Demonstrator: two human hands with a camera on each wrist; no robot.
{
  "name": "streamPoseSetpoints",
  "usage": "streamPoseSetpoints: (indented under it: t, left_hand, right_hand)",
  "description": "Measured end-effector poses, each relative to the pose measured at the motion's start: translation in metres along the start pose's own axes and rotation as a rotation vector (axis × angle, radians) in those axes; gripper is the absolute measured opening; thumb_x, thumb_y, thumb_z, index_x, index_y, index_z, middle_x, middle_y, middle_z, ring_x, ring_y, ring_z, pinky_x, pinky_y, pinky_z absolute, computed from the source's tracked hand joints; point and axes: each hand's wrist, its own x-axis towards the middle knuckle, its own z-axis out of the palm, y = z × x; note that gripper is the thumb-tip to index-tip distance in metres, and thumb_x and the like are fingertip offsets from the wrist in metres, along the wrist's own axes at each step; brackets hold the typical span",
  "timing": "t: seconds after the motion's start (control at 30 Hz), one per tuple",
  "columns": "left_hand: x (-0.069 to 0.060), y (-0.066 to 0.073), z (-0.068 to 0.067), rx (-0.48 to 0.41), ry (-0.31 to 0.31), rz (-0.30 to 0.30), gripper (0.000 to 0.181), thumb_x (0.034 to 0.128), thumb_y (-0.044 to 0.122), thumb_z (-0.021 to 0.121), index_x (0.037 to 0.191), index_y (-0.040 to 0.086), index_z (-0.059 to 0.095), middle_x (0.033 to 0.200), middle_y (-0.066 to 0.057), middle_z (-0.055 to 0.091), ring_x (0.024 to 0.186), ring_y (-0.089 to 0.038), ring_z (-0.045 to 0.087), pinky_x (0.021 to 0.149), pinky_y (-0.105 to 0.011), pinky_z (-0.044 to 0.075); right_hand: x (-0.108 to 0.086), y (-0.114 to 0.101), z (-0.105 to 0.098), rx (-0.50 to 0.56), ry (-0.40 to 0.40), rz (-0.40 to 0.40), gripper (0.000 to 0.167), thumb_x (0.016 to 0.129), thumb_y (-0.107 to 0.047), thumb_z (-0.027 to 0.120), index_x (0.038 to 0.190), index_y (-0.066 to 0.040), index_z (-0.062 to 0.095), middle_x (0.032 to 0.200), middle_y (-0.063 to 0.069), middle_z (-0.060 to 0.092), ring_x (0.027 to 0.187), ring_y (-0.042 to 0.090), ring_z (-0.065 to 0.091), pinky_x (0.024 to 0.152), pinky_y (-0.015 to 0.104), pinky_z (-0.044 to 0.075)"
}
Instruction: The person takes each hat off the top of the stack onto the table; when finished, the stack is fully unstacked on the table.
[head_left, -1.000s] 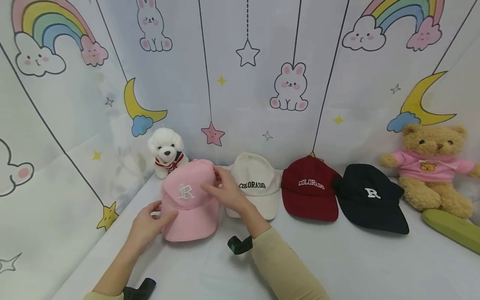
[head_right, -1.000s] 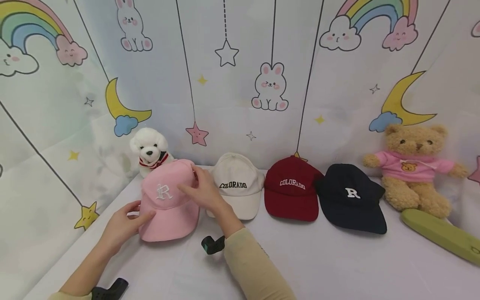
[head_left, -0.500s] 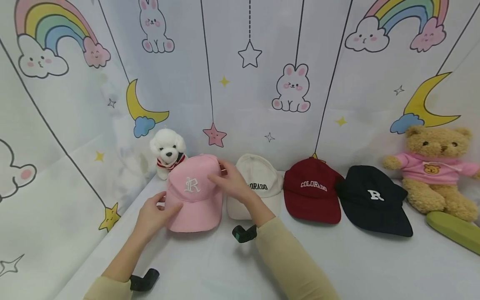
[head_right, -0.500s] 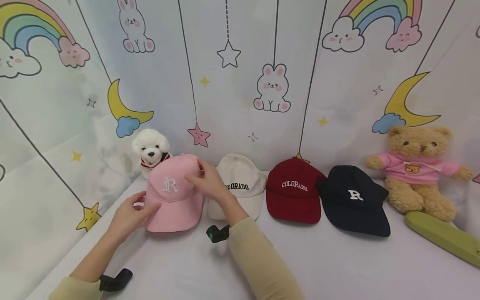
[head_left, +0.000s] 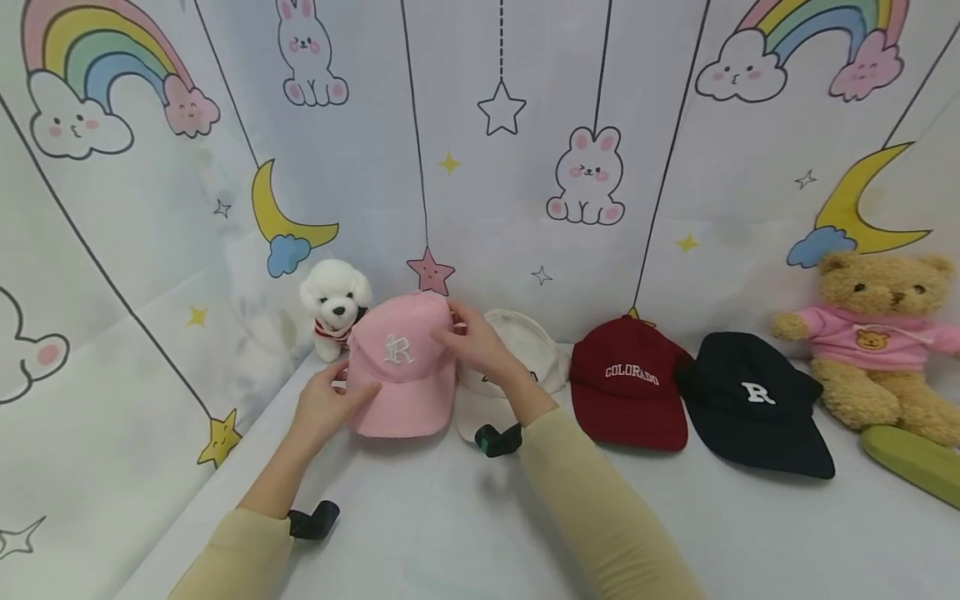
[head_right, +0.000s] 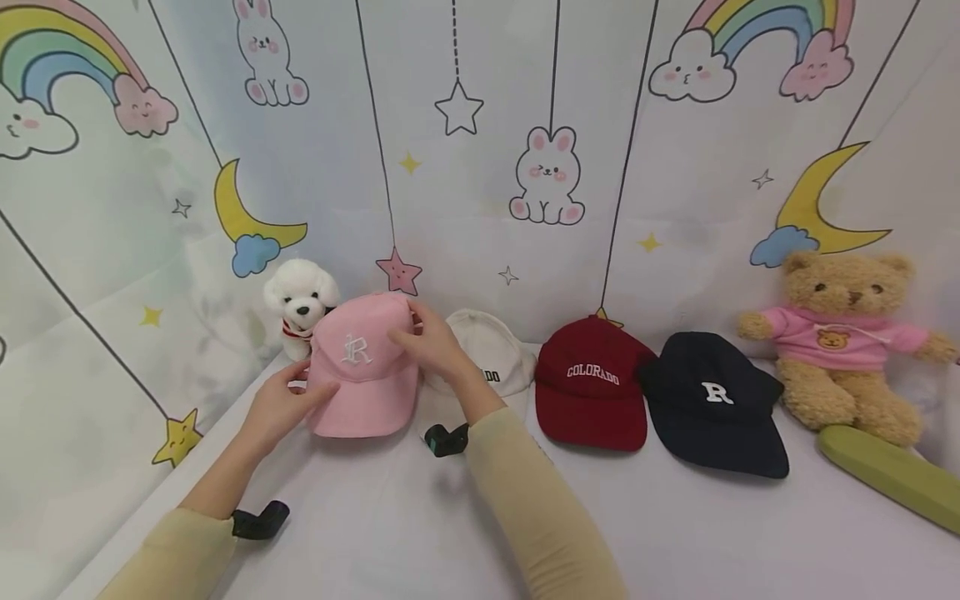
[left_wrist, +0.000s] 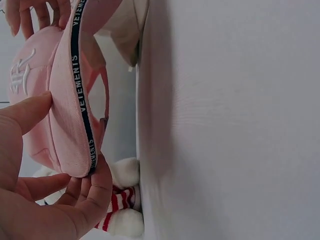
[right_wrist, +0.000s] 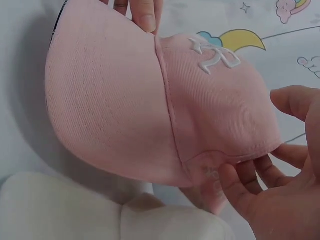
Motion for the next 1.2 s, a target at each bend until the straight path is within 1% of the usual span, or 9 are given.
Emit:
streamPoseSetpoints:
  t: [0.27,0.43,0.53,0.67,0.83,0.97,1.2]
  left_hand:
    - [0.019,0.001,0.008,-0.021,-0.009,0.017,0.074,0.0929,0.037,0.072,0.147,-0.005,0.045,0.132,-0.025,0.054,0.107,-0.036,0.058,0.082,-0.042,0.054]
    - [0.027,-0.003,0.013,-0.029,-0.017,0.011,0.072,0.0925,0.036,0.073,0.146,-0.005,0.045,0.132,-0.026,0.054,0.109,-0.037,0.058,0.085,-0.045,0.053]
    - [0.030,-0.005,0.016,-0.030,-0.038,0.000,0.072,0.0927,0.034,0.073,0.146,-0.004,0.045,0.133,-0.027,0.053,0.114,-0.039,0.055,0.089,-0.049,0.051]
    - [0.035,-0.005,0.019,-0.010,-0.075,-0.018,0.071,0.0933,0.033,0.071,0.146,-0.006,0.044,0.136,-0.030,0.051,0.122,-0.043,0.051,0.096,-0.053,0.048]
    - [0.038,-0.006,0.021,0.015,-0.112,-0.060,0.073,0.0948,0.034,0.068,0.146,-0.011,0.040,0.140,-0.033,0.048,0.128,-0.047,0.047,0.102,-0.056,0.043]
    - [0.038,-0.008,0.021,0.024,-0.125,-0.090,0.075,0.0955,0.035,0.066,0.146,-0.012,0.038,0.141,-0.035,0.046,0.130,-0.048,0.045,0.104,-0.057,0.042]
    - [0.038,-0.010,0.018,0.040,-0.134,-0.110,0.076,0.0957,0.034,0.066,0.145,-0.015,0.037,0.142,-0.036,0.045,0.131,-0.048,0.044,0.106,-0.055,0.040]
  right_hand:
    - [0.007,0.003,-0.008,-0.081,0.027,0.016,0.065,0.099,-0.021,0.062,0.155,-0.004,0.036,0.134,0.017,0.054,0.125,0.031,0.053,0.100,0.040,0.049]
    - [0.010,0.008,-0.010,-0.096,0.014,0.011,0.062,0.099,-0.018,0.061,0.155,-0.005,0.037,0.134,0.017,0.054,0.121,0.031,0.054,0.097,0.039,0.051]
    - [0.010,0.012,-0.010,-0.104,0.012,0.018,0.061,0.099,-0.018,0.061,0.154,-0.004,0.039,0.138,0.017,0.054,0.121,0.030,0.054,0.096,0.038,0.051]
    - [0.011,0.016,-0.008,-0.113,0.015,0.054,0.060,0.099,-0.019,0.061,0.152,-0.002,0.039,0.141,0.017,0.052,0.122,0.030,0.053,0.096,0.038,0.052]
    - [0.012,0.018,-0.005,-0.108,0.009,0.085,0.061,0.099,-0.020,0.061,0.153,-0.002,0.038,0.144,0.019,0.050,0.126,0.032,0.052,0.098,0.041,0.051]
    - [0.012,0.017,-0.004,-0.119,-0.011,0.100,0.060,0.099,-0.020,0.060,0.152,0.000,0.038,0.145,0.020,0.050,0.128,0.033,0.051,0.101,0.043,0.048]
    - [0.012,0.012,-0.003,-0.171,-0.064,0.116,0.059,0.100,-0.022,0.058,0.150,0.002,0.039,0.144,0.020,0.051,0.129,0.031,0.051,0.104,0.043,0.045]
